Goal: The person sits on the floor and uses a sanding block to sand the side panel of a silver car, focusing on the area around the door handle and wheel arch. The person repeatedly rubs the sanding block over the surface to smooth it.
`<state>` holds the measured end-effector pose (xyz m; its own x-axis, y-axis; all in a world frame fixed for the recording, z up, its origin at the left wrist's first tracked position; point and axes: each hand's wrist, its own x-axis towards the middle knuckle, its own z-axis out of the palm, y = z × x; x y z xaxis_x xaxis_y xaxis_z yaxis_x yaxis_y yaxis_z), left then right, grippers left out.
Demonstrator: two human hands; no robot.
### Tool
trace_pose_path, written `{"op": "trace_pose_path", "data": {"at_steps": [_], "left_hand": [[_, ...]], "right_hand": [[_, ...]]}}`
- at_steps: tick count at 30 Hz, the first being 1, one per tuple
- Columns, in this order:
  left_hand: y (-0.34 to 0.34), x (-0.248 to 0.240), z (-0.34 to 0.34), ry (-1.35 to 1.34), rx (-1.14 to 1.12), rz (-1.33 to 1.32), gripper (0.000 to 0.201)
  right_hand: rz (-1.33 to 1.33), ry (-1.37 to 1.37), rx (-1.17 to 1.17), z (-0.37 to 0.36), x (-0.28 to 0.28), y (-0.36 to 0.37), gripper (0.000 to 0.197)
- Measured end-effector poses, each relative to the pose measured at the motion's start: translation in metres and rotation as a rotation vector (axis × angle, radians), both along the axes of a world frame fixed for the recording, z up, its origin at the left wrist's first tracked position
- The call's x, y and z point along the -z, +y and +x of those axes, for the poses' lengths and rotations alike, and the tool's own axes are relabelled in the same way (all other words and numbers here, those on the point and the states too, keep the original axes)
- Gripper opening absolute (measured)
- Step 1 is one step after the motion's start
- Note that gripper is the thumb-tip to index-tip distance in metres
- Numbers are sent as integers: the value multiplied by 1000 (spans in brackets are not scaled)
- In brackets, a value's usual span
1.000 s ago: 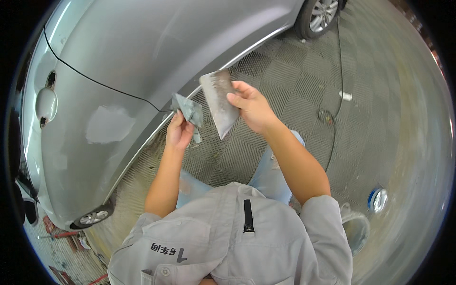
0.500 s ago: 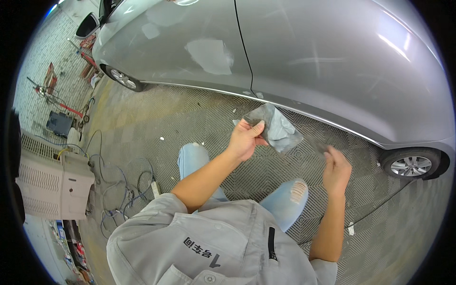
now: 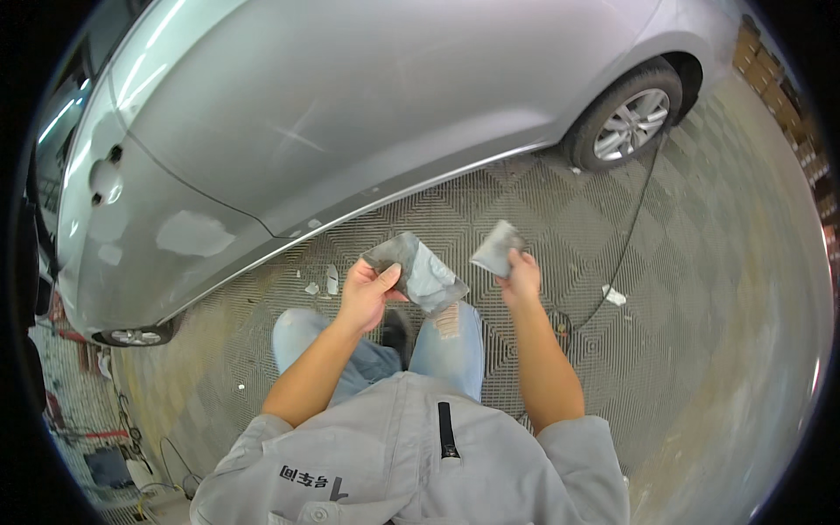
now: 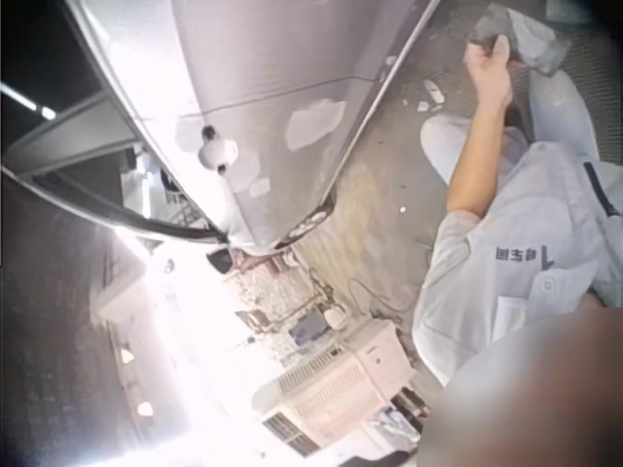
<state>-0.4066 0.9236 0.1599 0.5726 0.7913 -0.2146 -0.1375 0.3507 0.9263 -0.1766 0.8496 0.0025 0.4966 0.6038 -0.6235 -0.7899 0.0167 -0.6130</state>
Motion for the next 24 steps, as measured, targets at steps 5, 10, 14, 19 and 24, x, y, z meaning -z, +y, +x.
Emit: {"op": "trace_pose_path", "data": {"at_steps": [5, 10, 14, 19, 24], "left_hand": [[3, 40, 51, 25, 87, -354, 20], [10, 71, 112, 58, 295, -511, 17], [16, 58, 128, 10, 361, -573, 16], [34, 21, 128, 49, 533, -552, 17], [58, -12, 144, 67, 784, -486, 16]], "right_hand": [[-162, 7, 426, 43, 46, -110, 22], [-306, -164, 734, 65, 17, -140, 26], [-268, -358, 755, 68, -21, -83, 29], [-230, -313, 961, 66, -116, -98, 16], [-144, -579, 965, 33, -206, -158, 16]]}}
